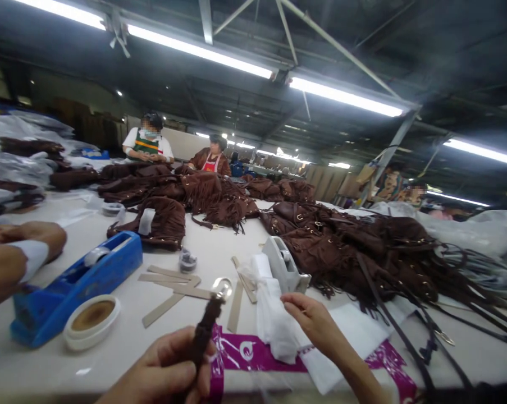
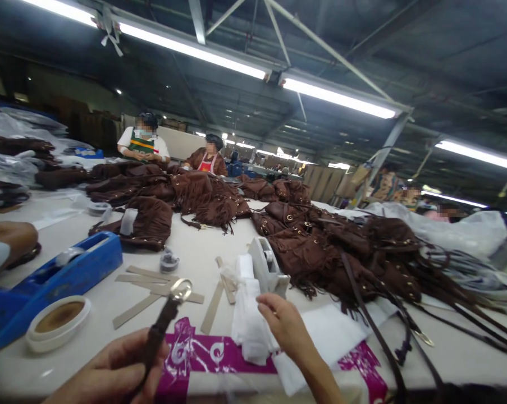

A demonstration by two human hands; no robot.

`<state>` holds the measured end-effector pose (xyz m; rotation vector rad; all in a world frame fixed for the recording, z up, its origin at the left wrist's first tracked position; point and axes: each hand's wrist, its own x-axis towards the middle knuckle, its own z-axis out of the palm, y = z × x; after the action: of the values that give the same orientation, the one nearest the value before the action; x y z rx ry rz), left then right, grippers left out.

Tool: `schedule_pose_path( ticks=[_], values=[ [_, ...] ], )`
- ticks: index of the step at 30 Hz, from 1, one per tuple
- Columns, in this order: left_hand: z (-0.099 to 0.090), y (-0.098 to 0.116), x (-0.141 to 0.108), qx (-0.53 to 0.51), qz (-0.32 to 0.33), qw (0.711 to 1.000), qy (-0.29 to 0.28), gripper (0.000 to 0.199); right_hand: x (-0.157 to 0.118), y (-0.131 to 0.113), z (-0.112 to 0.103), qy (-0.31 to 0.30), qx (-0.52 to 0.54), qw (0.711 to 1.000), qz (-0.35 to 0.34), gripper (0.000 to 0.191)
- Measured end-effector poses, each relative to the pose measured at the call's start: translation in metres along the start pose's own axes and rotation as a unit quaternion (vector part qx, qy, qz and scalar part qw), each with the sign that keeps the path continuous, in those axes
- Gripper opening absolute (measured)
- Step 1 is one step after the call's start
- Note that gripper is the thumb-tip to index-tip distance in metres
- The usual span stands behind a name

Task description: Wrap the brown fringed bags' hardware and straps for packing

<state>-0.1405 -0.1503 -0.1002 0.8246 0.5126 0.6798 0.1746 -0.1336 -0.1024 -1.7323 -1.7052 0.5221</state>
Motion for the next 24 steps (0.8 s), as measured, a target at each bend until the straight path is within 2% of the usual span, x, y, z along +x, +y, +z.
schedule_pose_path(
  ticks=[2, 4, 7, 9, 14, 18, 22, 24],
  values=[
    [-0.012, 0.002, 0.001, -0.014, 0.032, 0.999, 0.036, 0.04, 0.005, 0.025, 0.011, 0.03, -0.078, 0.996, 0.031, 0.039],
    [-0.02, 0.007, 0.006, 0.004, 0.059, 0.996, 0.067, 0.047, 0.008, 0.036, 0.025, 0.041, -0.165, 0.984, 0.05, 0.043],
    [-0.022, 0.016, 0.016, 0.031, 0.075, 0.993, 0.086, 0.055, 0.015, 0.032, 0.034, 0.028, -0.251, 0.966, 0.061, 0.027],
    [-0.02, 0.02, 0.023, 0.035, 0.068, 0.994, 0.076, 0.051, 0.022, 0.023, 0.028, 0.023, -0.256, 0.965, 0.058, 0.019],
    [-0.019, 0.018, 0.04, 0.02, 0.049, 0.998, 0.032, 0.042, 0.052, 0.005, -0.007, 0.059, -0.198, 0.978, 0.027, 0.021],
    [-0.026, 0.01, 0.052, -0.006, 0.05, 0.999, 0.017, 0.043, 0.084, 0.001, -0.024, 0.047, -0.066, 0.996, 0.03, 0.015],
    [-0.038, 0.004, 0.059, -0.014, 0.052, 0.998, 0.017, 0.042, 0.112, 0.008, -0.025, 0.026, 0.061, 0.998, 0.019, 0.046],
    [-0.045, 0.001, 0.061, -0.012, 0.049, 0.998, 0.021, 0.043, 0.124, 0.015, -0.023, 0.022, 0.09, 0.996, 0.013, 0.054]
  ],
)
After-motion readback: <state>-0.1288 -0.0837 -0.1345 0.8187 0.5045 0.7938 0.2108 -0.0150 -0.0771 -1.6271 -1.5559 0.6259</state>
